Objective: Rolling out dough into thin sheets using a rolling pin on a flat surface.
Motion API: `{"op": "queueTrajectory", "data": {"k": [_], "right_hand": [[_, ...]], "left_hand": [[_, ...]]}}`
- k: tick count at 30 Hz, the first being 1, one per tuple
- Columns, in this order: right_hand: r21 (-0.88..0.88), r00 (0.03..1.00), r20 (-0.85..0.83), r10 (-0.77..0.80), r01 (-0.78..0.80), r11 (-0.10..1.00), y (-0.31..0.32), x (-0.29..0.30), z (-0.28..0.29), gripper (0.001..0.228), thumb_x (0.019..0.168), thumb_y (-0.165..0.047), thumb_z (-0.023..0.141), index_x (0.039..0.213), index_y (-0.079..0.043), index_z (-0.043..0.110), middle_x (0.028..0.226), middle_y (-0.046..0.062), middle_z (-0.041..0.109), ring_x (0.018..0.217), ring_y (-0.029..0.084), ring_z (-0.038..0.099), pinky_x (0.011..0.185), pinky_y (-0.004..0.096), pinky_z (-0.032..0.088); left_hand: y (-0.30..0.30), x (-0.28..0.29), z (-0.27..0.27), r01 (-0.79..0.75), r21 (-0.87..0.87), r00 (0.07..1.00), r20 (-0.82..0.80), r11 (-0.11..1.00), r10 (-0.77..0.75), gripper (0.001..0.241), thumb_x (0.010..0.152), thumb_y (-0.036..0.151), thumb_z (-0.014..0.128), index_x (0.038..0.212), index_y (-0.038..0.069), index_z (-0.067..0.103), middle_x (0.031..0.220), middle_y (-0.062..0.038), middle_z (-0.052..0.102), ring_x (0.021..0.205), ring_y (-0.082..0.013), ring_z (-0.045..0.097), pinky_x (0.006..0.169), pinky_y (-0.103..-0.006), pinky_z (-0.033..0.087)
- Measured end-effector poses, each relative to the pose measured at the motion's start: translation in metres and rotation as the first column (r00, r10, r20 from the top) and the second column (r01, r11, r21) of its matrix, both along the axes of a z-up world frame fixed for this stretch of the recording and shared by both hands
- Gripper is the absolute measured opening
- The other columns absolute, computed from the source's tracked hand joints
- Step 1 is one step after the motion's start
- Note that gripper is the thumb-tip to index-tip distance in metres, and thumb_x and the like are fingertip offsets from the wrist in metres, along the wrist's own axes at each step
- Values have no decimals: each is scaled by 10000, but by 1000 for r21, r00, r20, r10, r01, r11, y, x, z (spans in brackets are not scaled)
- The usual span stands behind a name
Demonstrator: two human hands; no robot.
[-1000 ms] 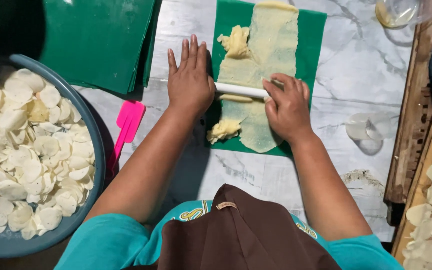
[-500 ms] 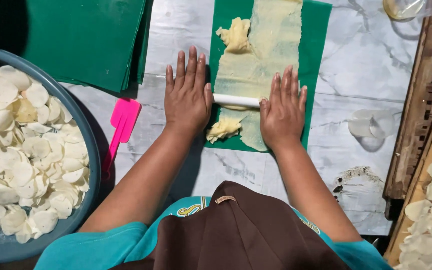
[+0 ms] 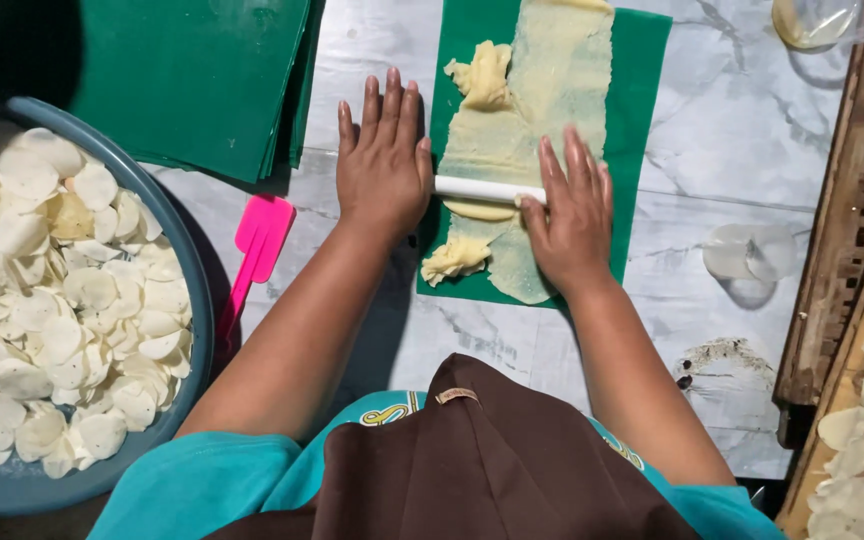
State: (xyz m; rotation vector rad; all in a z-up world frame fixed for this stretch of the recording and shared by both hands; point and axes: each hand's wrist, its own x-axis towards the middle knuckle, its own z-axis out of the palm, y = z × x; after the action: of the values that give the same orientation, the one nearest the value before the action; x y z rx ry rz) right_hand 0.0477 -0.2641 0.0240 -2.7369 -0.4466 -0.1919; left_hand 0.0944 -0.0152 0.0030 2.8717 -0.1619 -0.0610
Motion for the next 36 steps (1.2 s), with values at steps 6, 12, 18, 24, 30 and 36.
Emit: {"op": "queueTrajectory", "data": {"k": [6,12,18,24,30,36], "right_hand": [[-47,976,87,199,-195,980,-13,-8,3,505,922,-8,689,1394,-172,619,1157,79,596,1033,335,543,919,491,369],[-102,978,101,184,-174,979,-13,-28,18,540,889,-50,725,1408,-118,595,1154,94,587,1055,336,545,924,505,368],[-108,985,-172,-16,-3,994,-4,-25,-6,681,1041,-375,492,1635,-105,297,1706,174,178,1565,349,237,1184,564,243],[-110,993,-112,-33,20,994,3,-52,-10,680,1076,-394,404,1647,-53,262,1705,229,184,1546,419,270,1188,577,237],[-131,1000,-22,2,-5,991,0,-52,-22,701,1058,-353,494,1637,-20,284,1696,233,243,1529,419,295,1209,563,197],[-213,984,-148,-97,64,975,12,11,-14,690,1101,-403,421,1670,-60,238,1726,150,67,1603,325,79,1265,584,75]], "left_hand": [[-1,2,2,1,-61,1000,16,998,-1,627,1096,372,279,1655,90,243,1728,-103,148,1598,-280,78,1263,-562,-45],[-6,-15,13,6,-42,998,67,999,-3,627,1075,333,335,1648,85,279,1722,-107,181,1598,-289,119,1265,-579,-26],[-10,-18,-12,-23,-8,994,109,1000,24,694,1008,282,490,1653,96,313,1723,-94,178,1596,-310,107,1270,-594,4],[-4,-44,10,-15,3,998,69,1000,15,666,1066,337,388,1674,118,228,1743,-94,111,1608,-302,56,1278,-561,-9],[-4,-49,-11,-13,-19,995,100,1000,15,630,1081,331,354,1665,115,265,1743,-96,136,1604,-322,55,1276,-551,-19],[-6,-9,17,-87,41,989,-114,995,91,686,1078,341,341,1682,107,117,1732,-92,-9,1599,-274,-40,1275,-559,-51]]}}
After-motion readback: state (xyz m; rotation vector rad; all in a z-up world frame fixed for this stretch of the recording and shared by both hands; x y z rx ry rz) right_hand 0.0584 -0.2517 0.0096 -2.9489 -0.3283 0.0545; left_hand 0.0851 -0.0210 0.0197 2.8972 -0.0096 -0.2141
